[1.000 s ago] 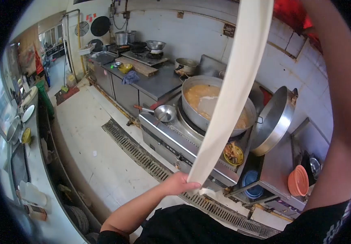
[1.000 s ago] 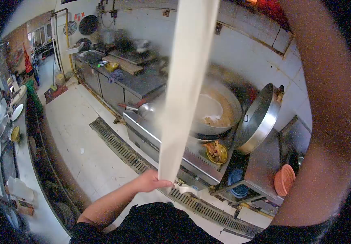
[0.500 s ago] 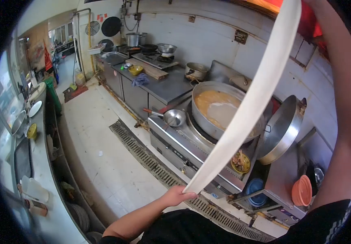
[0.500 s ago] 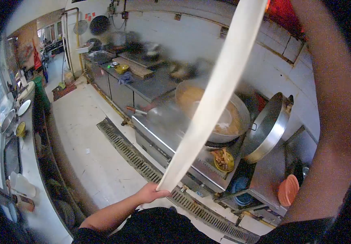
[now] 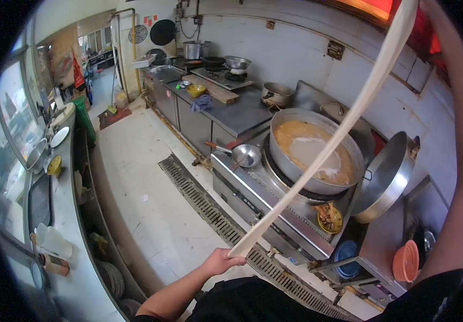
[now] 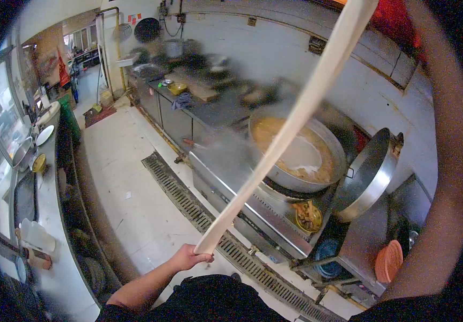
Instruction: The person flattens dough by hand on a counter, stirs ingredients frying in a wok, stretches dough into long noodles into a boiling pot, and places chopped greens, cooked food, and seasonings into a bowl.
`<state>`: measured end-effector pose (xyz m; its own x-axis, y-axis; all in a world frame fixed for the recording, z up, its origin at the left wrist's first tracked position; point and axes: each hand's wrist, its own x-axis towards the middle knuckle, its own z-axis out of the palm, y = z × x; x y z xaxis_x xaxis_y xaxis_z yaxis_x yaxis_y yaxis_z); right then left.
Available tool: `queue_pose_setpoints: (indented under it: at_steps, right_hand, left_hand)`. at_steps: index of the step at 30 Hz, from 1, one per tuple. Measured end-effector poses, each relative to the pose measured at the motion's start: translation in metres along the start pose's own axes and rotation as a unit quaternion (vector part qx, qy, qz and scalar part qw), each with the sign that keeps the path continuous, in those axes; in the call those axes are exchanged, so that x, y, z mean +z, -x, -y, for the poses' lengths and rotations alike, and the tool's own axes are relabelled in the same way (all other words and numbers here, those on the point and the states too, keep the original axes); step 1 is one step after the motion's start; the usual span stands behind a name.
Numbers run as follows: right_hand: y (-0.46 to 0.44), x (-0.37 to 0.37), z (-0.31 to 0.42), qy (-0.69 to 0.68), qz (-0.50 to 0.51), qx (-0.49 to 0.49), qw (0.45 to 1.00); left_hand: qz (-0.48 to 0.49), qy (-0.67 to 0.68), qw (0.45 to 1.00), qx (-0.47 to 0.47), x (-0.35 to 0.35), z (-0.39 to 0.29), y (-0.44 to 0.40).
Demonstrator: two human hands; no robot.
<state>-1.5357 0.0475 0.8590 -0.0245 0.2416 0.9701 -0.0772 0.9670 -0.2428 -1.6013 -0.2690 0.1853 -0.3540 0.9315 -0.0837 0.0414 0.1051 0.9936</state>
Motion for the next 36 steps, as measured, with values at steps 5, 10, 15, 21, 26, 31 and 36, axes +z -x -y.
queue_pose_setpoints:
  at_steps: [5, 10, 15, 21, 26, 31, 36]
  right_hand:
    - [-0.076, -0.03, 0.006, 0.775, 0.105, -0.209, 0.587]
    - [-0.092, -0.054, 0.012, 0.596, 0.079, -0.13, 0.789]
    - [0.032, -0.018, -0.036, -0.143, 0.136, 0.212, 0.957]
    - [0.302, 0.009, -0.1, -0.082, 0.39, 0.395, 0.828]
    - [0.564, -0.001, -0.151, -0.146, 0.464, 0.514, 0.706]
    - [0.625, -0.024, -0.051, -0.202, 0.476, 0.502, 0.693]
    - [0.601, -0.014, 0.003, -0.49, 0.396, 0.656, 0.416]
  left_hand:
    - [0.061, -0.168, 0.982, -0.064, 0.0, -0.004, 0.001]
    - [0.074, -0.285, 0.956, -0.01, 0.021, 0.012, -0.015]
    - [0.096, -0.072, 0.977, -0.178, 0.008, -0.039, -0.007]
    - [0.105, 0.115, 0.987, -0.048, -0.033, -0.106, 0.011]
    - [0.084, 0.15, 0.985, -0.03, -0.051, -0.149, 0.003]
    - [0.034, 0.177, 0.982, -0.055, -0.049, -0.171, -0.012]
    - [0.089, 0.09, 0.99, -0.062, -0.03, -0.153, -0.026]
